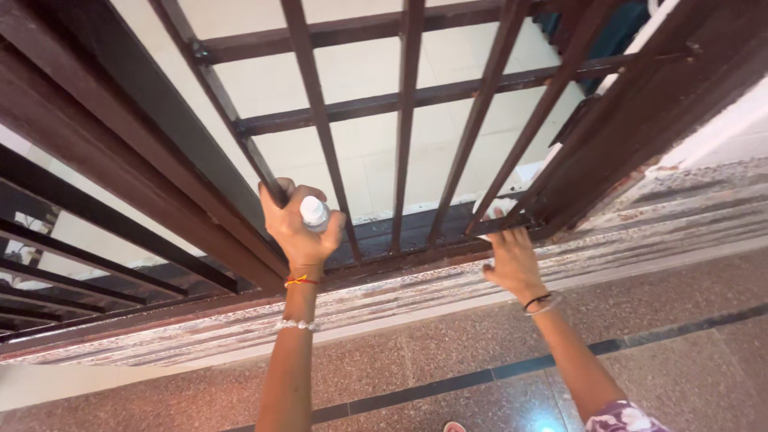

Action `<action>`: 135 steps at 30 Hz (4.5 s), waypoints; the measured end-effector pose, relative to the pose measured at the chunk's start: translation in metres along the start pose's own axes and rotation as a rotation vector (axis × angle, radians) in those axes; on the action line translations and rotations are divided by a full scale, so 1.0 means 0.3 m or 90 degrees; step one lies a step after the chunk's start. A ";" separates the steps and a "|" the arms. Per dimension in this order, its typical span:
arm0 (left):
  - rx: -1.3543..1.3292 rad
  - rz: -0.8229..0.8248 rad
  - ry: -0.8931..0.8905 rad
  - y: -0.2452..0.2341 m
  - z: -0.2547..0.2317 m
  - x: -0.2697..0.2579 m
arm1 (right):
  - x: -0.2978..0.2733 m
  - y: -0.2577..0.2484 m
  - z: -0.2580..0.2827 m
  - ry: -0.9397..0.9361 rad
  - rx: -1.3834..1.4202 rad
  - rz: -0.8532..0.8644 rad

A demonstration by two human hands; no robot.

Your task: The person cleans a brown metal security gate using a spray bottle and a white cloth. They systematically spray the metal bars and wipe them down, moving from the bottom to the top of the gate.

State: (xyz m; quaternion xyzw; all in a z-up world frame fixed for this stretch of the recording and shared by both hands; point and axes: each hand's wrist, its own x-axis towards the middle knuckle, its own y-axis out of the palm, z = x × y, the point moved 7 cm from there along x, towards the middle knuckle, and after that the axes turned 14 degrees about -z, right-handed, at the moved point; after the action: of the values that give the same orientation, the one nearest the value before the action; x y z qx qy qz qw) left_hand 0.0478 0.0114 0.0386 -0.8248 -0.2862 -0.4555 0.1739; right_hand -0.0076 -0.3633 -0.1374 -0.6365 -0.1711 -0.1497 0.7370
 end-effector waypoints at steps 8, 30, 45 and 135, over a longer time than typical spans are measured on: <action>0.008 0.005 0.015 0.004 -0.004 0.006 | -0.089 -0.037 0.030 0.038 -0.080 0.165; 0.026 0.013 -0.018 0.002 0.007 0.001 | -0.020 0.225 0.870 -0.240 0.191 0.132; 0.036 -0.019 0.019 0.012 0.022 -0.015 | -0.267 0.276 -0.570 -0.604 -0.431 0.234; 0.016 -0.017 0.018 0.009 0.033 -0.007 | 0.155 0.098 0.141 -0.079 -0.043 0.082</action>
State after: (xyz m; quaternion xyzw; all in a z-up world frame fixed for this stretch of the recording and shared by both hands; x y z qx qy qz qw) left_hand 0.0551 0.0139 0.0315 -0.8122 -0.3005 -0.4655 0.1825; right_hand 0.0443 -0.3175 -0.1374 -0.6785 -0.1702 -0.0681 0.7114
